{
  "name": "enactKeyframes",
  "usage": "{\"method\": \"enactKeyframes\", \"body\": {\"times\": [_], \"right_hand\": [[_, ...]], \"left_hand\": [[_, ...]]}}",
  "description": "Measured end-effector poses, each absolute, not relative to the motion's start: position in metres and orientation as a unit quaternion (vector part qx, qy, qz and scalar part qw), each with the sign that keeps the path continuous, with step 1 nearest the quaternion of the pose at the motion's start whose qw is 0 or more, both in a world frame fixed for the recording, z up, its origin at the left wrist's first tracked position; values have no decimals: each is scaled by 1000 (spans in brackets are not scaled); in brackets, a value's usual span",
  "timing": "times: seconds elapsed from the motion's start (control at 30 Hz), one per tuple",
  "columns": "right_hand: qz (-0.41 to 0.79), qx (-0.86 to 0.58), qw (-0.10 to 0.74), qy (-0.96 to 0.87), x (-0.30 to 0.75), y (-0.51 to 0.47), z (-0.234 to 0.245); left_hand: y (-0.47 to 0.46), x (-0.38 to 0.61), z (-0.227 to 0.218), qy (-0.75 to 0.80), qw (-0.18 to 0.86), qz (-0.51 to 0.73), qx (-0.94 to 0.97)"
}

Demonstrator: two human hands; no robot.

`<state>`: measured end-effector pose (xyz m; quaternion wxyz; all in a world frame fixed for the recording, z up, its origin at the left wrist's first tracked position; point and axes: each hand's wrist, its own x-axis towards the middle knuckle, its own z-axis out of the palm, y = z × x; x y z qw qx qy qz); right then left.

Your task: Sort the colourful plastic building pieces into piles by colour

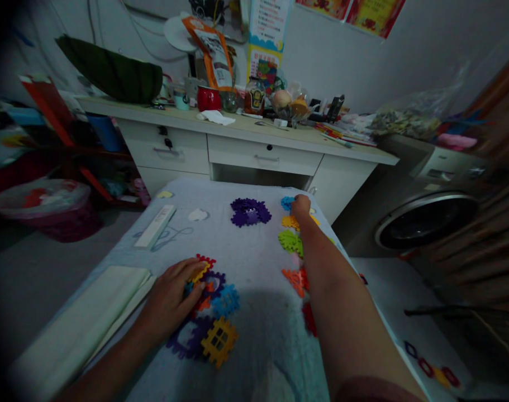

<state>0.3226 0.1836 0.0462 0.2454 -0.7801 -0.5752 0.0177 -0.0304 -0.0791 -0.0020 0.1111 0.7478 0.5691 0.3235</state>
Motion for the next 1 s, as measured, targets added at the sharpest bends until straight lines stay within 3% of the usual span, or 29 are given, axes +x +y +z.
{"method": "enactKeyframes", "body": {"times": [0.3, 0.57, 0.67, 0.8, 0.87, 1.0], "right_hand": [[37, -765, 254, -590, 331, 152, 61], [117, -659, 367, -646, 297, 86, 81], [174, -577, 333, -725, 267, 42, 83], [264, -483, 226, -804, 227, -19, 75], [273, -459, 185, -825, 212, -43, 66], [242, -438, 179, -847, 188, -66, 46]], "left_hand": [[-79, -31, -3, 561, 105, 318, 757], [-80, -28, 4, 557, 118, 314, 759], [-81, -27, 8, 551, 130, 319, 760], [-81, -28, 10, 548, 155, 336, 750], [-80, -29, 10, 537, 178, 355, 744], [-80, -30, 10, 495, 238, 398, 735]]}}
